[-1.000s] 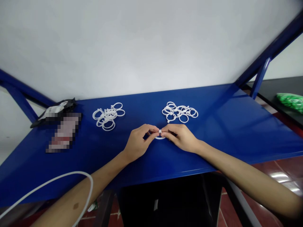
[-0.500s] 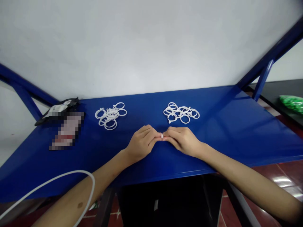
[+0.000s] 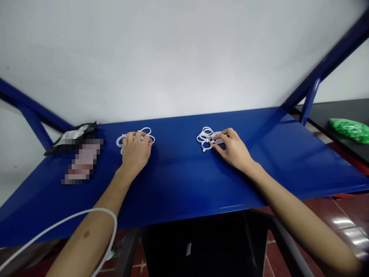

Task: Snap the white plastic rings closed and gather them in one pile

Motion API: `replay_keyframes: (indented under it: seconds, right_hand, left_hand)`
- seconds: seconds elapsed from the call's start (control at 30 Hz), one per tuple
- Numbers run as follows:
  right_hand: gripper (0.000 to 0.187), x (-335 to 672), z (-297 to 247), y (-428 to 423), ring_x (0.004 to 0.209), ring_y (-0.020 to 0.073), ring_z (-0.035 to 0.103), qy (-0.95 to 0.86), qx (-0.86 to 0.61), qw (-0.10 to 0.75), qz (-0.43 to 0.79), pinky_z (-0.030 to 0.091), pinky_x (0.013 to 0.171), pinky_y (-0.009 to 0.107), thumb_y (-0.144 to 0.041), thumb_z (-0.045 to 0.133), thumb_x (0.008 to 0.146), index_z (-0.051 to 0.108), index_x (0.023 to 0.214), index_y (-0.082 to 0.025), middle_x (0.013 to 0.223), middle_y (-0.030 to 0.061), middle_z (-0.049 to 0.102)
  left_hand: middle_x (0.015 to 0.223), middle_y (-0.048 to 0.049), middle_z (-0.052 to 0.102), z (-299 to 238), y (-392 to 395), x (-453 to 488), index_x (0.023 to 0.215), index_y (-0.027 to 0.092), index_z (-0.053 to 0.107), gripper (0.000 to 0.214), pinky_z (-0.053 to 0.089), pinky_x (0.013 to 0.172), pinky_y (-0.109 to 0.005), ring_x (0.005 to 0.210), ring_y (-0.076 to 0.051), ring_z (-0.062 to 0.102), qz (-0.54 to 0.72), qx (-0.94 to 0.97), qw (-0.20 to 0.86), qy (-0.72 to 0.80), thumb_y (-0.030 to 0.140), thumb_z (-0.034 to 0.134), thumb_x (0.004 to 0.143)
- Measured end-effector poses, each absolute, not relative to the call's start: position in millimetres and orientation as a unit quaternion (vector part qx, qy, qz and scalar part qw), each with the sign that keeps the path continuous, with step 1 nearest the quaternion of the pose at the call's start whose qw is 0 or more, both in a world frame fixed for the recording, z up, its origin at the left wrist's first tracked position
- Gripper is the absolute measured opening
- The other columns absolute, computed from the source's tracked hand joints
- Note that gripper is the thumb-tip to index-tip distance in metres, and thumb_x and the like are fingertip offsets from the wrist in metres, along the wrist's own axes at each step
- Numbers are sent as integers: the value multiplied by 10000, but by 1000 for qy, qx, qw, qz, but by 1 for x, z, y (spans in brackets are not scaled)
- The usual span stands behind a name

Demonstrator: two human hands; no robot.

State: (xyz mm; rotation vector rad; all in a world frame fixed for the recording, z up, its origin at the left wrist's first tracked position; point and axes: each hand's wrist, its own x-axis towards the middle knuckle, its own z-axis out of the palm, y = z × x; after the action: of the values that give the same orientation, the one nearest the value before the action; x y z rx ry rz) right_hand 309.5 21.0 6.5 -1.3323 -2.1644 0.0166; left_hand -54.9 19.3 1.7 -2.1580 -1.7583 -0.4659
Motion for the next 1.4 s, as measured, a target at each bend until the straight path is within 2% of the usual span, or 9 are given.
replay_keyframes:
  seconds: [0.2,0.37,0.43,0.5,0.63,0.83,0.97,1.1,1.4]
  right_hand:
    - [173,292,16,2,1032,278,614,-818,-459,346,30,560,875,461,-296,577,984,675,1081,-190,1065,124,621]
    - [263,275,18,-15,897,202,662,-847,-389,322,166,571,812,382,-356,567,1009,629,1220,-212,1177,106,652]
    - [283,270,15,-19,848,184,666,-855,-366,304,203,561,788,356,-358,554,1018,622,1239,-195,1140,100,676]
    - [243,268,12,-20,836,177,673,-854,-353,300,237,544,771,327,-333,532,1030,641,1186,-181,1045,78,706]
    - [193,266,14,-19,786,147,662,-840,-344,314,278,506,741,278,-309,533,1033,674,1042,-178,915,39,715]
    - [215,266,18,-20,735,120,640,-829,-325,327,315,480,701,247,-306,537,1034,705,1050,-175,882,31,710]
    - [195,266,14,-19,662,100,617,-806,-339,355,330,461,632,224,-335,622,990,735,1047,-186,833,9,716]
    - [174,266,12,-19,602,88,582,-791,-352,373,333,437,574,210,-341,678,953,736,997,-182,781,-5,714]
    - [193,265,12,-22,713,126,656,-850,-293,329,290,497,662,240,-325,597,1007,706,947,-177,834,29,719]
  left_hand:
    - [1167,-112,643,8,9,-21,952,210,733,123,452,938,-478,1093,-298,497,-286,-800,164,-501,233,613,960]
    - [884,-35,581,9,-18,20,905,273,753,156,454,745,-304,851,-193,473,-345,-864,153,-333,170,644,950]
    - [794,-15,565,9,-25,28,888,249,740,150,442,705,-285,771,-169,469,-339,-888,133,-280,156,640,952]
    - [832,-19,622,9,-29,32,911,218,725,155,464,720,-291,760,-157,510,-322,-906,109,-251,133,605,964]
    - [1025,-65,721,10,-28,30,997,173,693,96,529,830,-339,868,-174,641,-332,-907,42,-255,186,603,966]
    - [884,-12,750,6,-27,32,952,191,646,50,564,755,-274,765,-132,694,-393,-867,-14,-306,225,616,973]
    - [900,-5,755,6,-30,34,1068,185,644,132,579,775,-238,784,-119,726,-407,-831,-92,-367,231,661,946]
    - [880,1,751,9,-32,36,1012,189,680,75,575,757,-227,773,-117,717,-396,-825,-143,-377,210,668,941]
    - [816,8,734,1,-35,43,910,183,671,113,549,720,-230,721,-116,660,-396,-844,-106,-347,147,588,978]
